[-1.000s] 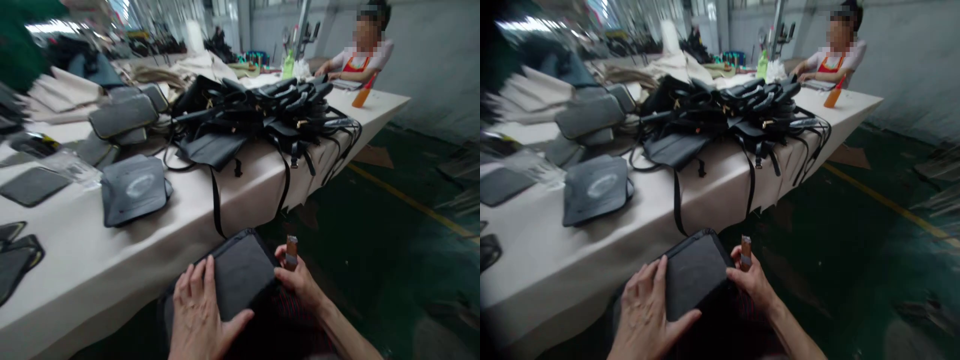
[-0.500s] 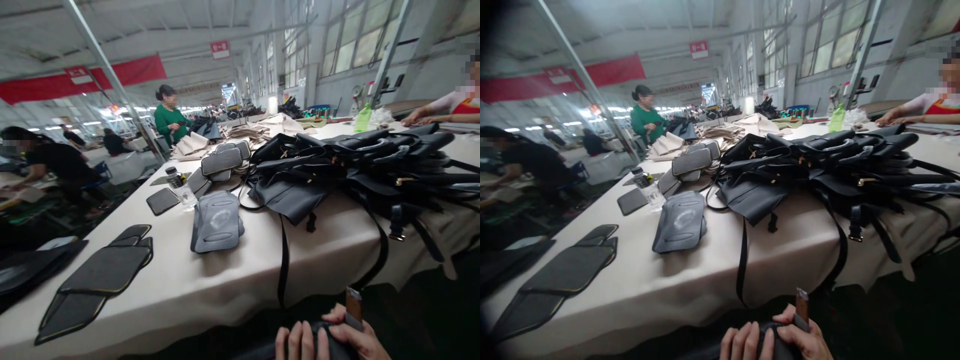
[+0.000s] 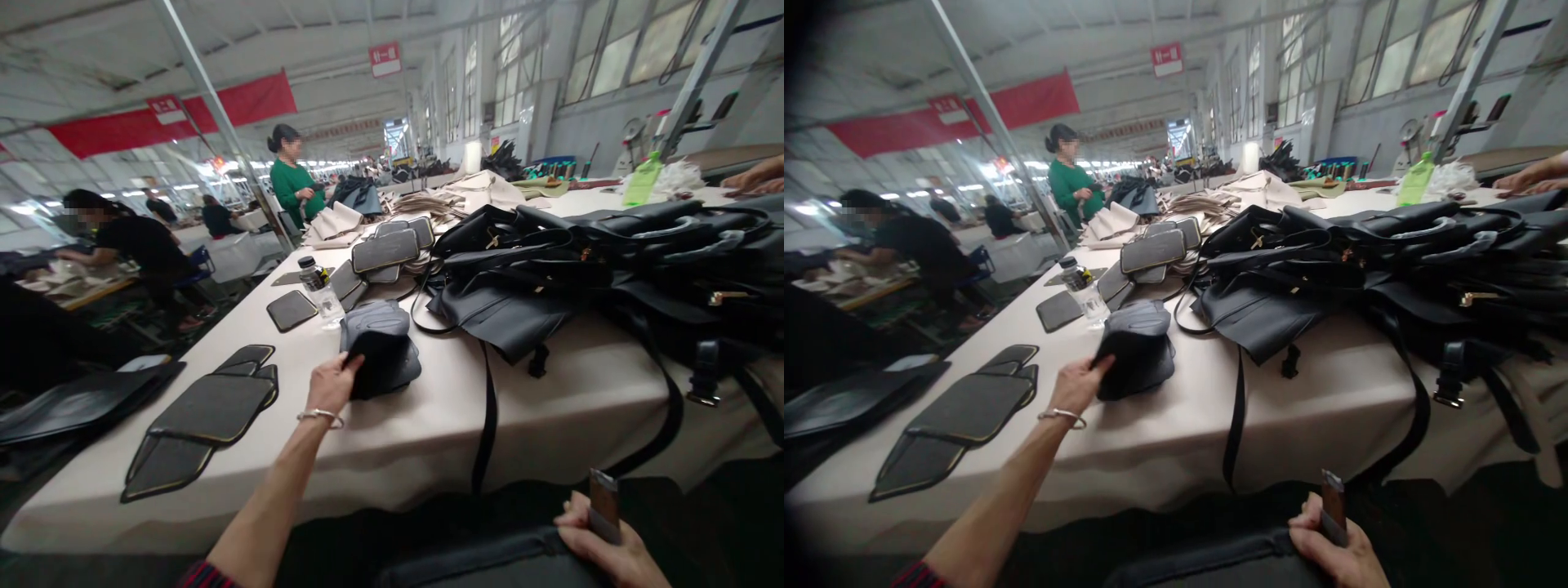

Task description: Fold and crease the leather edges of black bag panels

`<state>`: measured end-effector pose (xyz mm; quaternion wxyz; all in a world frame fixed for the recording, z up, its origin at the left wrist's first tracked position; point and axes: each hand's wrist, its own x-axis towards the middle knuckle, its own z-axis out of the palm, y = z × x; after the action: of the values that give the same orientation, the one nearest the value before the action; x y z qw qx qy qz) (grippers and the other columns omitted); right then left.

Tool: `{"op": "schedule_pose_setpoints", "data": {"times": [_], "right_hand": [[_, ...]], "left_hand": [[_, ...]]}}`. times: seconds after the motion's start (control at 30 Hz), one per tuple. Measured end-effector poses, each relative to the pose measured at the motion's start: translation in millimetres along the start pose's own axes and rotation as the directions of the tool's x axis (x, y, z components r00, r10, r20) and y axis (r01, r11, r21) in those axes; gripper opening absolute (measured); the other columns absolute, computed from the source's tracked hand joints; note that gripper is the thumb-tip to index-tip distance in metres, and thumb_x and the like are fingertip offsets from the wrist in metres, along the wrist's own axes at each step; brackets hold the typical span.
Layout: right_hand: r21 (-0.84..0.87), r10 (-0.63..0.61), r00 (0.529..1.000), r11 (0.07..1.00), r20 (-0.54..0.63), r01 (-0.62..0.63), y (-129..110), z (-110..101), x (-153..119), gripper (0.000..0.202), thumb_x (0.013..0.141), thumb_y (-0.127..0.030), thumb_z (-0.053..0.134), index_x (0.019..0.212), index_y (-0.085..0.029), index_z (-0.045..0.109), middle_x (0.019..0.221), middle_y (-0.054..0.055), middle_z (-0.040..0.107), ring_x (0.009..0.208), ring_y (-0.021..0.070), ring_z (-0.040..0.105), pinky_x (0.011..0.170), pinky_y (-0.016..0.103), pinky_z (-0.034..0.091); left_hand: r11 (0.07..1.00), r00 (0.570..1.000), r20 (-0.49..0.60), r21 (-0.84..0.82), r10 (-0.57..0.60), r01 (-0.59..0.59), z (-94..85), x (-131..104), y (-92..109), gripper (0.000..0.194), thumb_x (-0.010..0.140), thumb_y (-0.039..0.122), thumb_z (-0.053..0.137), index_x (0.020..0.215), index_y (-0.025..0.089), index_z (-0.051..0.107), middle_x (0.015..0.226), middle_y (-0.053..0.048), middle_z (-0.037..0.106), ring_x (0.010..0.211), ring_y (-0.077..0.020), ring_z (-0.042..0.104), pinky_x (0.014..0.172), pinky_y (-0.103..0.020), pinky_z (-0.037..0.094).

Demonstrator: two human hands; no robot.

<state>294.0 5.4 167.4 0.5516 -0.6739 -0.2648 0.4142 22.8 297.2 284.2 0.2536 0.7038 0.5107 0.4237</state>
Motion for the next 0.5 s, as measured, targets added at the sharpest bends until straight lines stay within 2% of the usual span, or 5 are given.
{"op": "schedule_pose_setpoints", "data": {"times": [0.13, 0.23, 0.37, 0.43, 0.5], "right_hand": [[-0.269, -0.093, 0.991, 0.956, 0.099, 0.117, -13, -1, 10, 0.039, 0.074, -0.051, 0.064, 0.061, -0.02, 0.044, 0.059, -0.003, 0.041, 0.057, 0.0132, 0.042, 0.053, 0.024, 0.036], [-0.536, -0.316, 0.909, 0.735, 0.271, 0.415, -48, 18, 22, 0.037, 0.084, -0.049, 0.054, 0.063, -0.02, 0.05, 0.063, 0.0, 0.047, 0.059, 0.0152, 0.048, 0.058, 0.026, 0.039], [-0.542, -0.505, 0.65, 0.365, 0.568, 0.757, -103, 87, 46, 0.029, 0.09, -0.03, 0.047, 0.115, -0.028, 0.062, 0.12, 0.006, 0.057, 0.08, 0.018, 0.06, 0.071, 0.029, 0.044], [-0.511, -0.476, 0.605, 0.326, 0.638, 0.795, -122, 128, 63, 0.041, 0.084, -0.028, 0.054, 0.125, -0.034, 0.057, 0.139, 0.005, 0.046, 0.082, 0.0184, 0.062, 0.069, 0.03, 0.045], [-0.454, -0.43, 0.629, 0.446, 0.648, 0.772, -137, 163, 82, 0.033, 0.079, -0.027, 0.058, 0.111, -0.029, 0.066, 0.133, 0.006, 0.051, 0.077, 0.0172, 0.062, 0.068, 0.03, 0.046]], "left_hand": [[0.979, 0.982, -0.154, -0.189, -0.109, 0.079, -18.9, 1, -13, 0.041, 0.093, 0.039, 0.044, 0.106, 0.004, 0.061, 0.086, -0.009, 0.072, 0.076, -0.0173, 0.066, 0.072, -0.032, 0.055], [0.958, 0.966, -0.216, -0.275, -0.141, 0.078, -26.0, -16, -8, 0.037, 0.083, 0.038, 0.062, 0.102, 0.006, 0.064, 0.09, -0.007, 0.073, 0.082, -0.0183, 0.067, 0.079, -0.031, 0.054], [0.927, 0.936, -0.324, -0.374, -0.136, 0.006, -24.3, -39, 15, 0.036, 0.082, 0.038, 0.062, 0.106, 0.011, 0.065, 0.102, -0.008, 0.072, 0.094, -0.02, 0.066, 0.088, -0.033, 0.052], [0.909, 0.918, -0.381, -0.412, -0.109, -0.063, -26.9, -49, 34, 0.037, 0.083, 0.04, 0.061, 0.109, 0.014, 0.065, 0.109, -0.008, 0.07, 0.1, -0.0203, 0.065, 0.093, -0.033, 0.05], [0.884, 0.904, -0.422, -0.446, -0.07, -0.14, -36.0, -60, 54, 0.038, 0.085, 0.041, 0.059, 0.115, 0.018, 0.062, 0.116, -0.007, 0.068, 0.108, -0.0199, 0.063, 0.097, -0.032, 0.048]]}}
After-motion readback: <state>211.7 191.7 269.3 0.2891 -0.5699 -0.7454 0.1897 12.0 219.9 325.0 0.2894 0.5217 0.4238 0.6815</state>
